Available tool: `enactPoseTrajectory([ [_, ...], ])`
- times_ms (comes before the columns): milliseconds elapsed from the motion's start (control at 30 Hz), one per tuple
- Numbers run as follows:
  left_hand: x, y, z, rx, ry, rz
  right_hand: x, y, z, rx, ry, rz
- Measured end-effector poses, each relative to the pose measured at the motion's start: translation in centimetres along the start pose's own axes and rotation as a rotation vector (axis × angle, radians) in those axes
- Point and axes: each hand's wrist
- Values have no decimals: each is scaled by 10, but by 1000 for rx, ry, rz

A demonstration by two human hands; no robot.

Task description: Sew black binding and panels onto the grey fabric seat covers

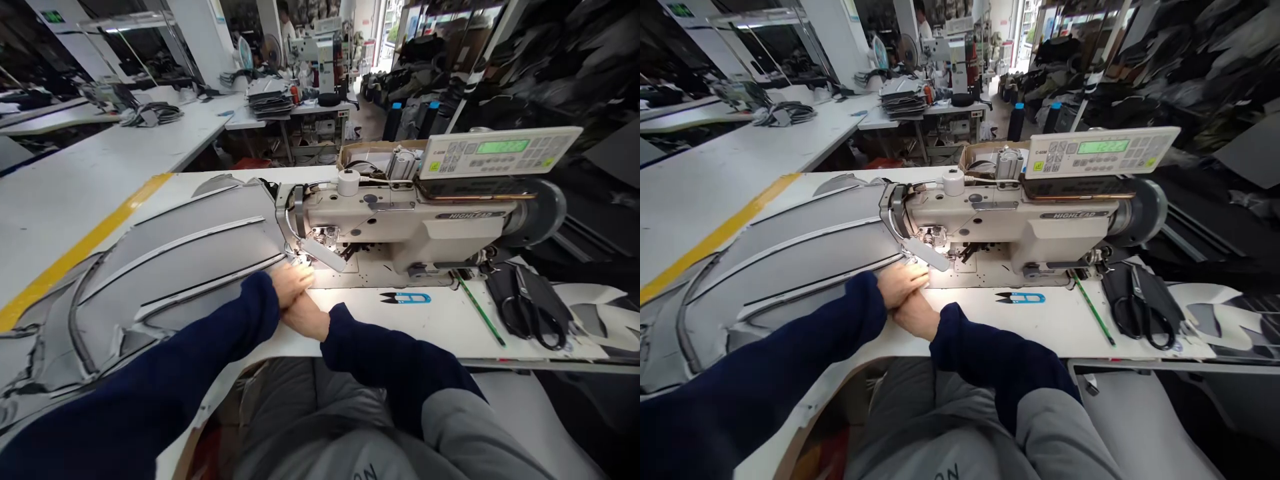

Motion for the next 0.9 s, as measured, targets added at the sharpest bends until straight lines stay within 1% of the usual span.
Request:
enactPoseTrajectory([
  [67,20,-15,8,38,129,2,-7,8,-6,-15,-20,-19],
  [133,37,-27,4,60,284,-44,-12,16,-12,-32,-53,-25],
  [167,43,-32,-1,57,334,-71,-14,20,-14,-36,-68,-24],
  [200,47,-35,-5,44,366,-87,-15,22,-16,-38,-88,-24],
  [267,49,-40,-12,-13,392,-74,-19,24,-18,-37,-119,-32],
  [367,43,-45,-11,-126,356,34,-24,25,-16,-12,-126,-68],
  [433,38,-49,-6,-196,286,108,-27,25,-14,33,-81,-101],
  [500,36,-52,0,-234,210,147,-29,25,-12,83,-17,-123],
  [567,33,-53,5,-233,148,156,-29,26,-12,130,30,-133],
  [667,30,-52,10,-228,65,157,-28,27,-14,179,40,-143],
  [767,27,-52,12,-243,7,139,-25,27,-17,172,39,-177],
  [833,26,-54,14,-212,28,99,-23,27,-19,140,17,-202],
  [900,26,-57,18,-175,86,43,-21,27,-20,109,-18,-220],
])
Point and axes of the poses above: each hand's wrist, its own z-axis towards the middle knuckle, its own y-axis out of the back of the hand, x = y × z, and after that the axes turned 2 degrees about x, right-handed
